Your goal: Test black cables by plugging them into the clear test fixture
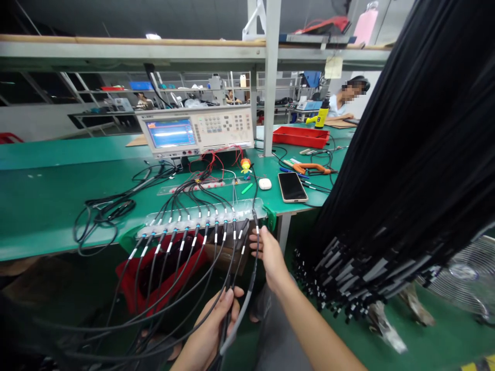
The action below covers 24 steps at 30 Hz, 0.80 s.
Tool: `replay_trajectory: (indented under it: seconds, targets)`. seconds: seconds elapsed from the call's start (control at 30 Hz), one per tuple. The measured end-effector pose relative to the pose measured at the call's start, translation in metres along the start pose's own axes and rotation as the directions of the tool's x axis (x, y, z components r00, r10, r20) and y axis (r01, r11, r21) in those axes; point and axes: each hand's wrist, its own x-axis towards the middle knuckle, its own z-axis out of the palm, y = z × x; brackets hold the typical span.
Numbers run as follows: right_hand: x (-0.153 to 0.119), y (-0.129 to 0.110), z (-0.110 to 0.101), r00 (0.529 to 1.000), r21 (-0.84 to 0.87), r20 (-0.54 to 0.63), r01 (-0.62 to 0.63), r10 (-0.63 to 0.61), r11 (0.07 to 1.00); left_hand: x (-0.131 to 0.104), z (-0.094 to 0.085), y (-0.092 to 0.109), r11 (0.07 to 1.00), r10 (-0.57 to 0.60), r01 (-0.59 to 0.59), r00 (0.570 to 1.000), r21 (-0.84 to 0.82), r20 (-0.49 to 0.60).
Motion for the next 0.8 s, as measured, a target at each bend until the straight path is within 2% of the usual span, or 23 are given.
replay_trajectory:
  seconds: [0.07, 0.17, 0.27, 0.43, 0.57, 0.7, 0.73, 0.8]
  targets:
    - [0.006, -0.014, -0.003, 1.000, -0.018, -0.008, 0.027, -0.027, 0.999, 0.001, -0.003, -0.002, 1.000, -0.001, 0.001, 1.000, -0.013, 0.004]
    - [0.014, -0.032, -0.001, 0.997, -0.103, 0.081, 0.030, -0.021, 0.994, 0.002, -0.007, -0.005, 0.999, -0.010, 0.010, 1.000, -0.032, 0.019]
    - [0.016, -0.038, 0.006, 0.996, -0.134, 0.084, 0.028, -0.016, 0.991, 0.001, -0.008, -0.006, 0.999, -0.010, 0.011, 0.999, -0.031, 0.030]
    - [-0.005, -0.023, 0.012, 0.990, -0.176, 0.091, 0.121, -0.107, 0.977, -0.005, -0.008, 0.000, 1.000, -0.025, 0.025, 1.000, -0.017, 0.016]
    - [-0.021, -0.004, 0.006, 0.997, -0.199, 0.074, -0.016, 0.031, 0.980, -0.008, -0.004, 0.005, 1.000, -0.010, 0.010, 1.000, -0.008, -0.003]
    - [-0.017, 0.008, -0.002, 0.986, -0.156, 0.089, -0.125, 0.140, 0.980, -0.008, -0.001, 0.006, 1.000, -0.024, 0.024, 1.000, -0.019, -0.009]
    - [-0.014, 0.010, -0.003, 0.989, -0.171, 0.085, -0.106, 0.122, 0.980, -0.007, -0.001, 0.006, 0.999, -0.026, 0.026, 1.000, -0.023, -0.010]
    - [-0.010, 0.013, -0.003, 1.000, -0.255, 0.020, 0.012, -0.007, 0.967, -0.007, -0.001, 0.005, 0.999, -0.025, 0.025, 1.000, -0.031, -0.003]
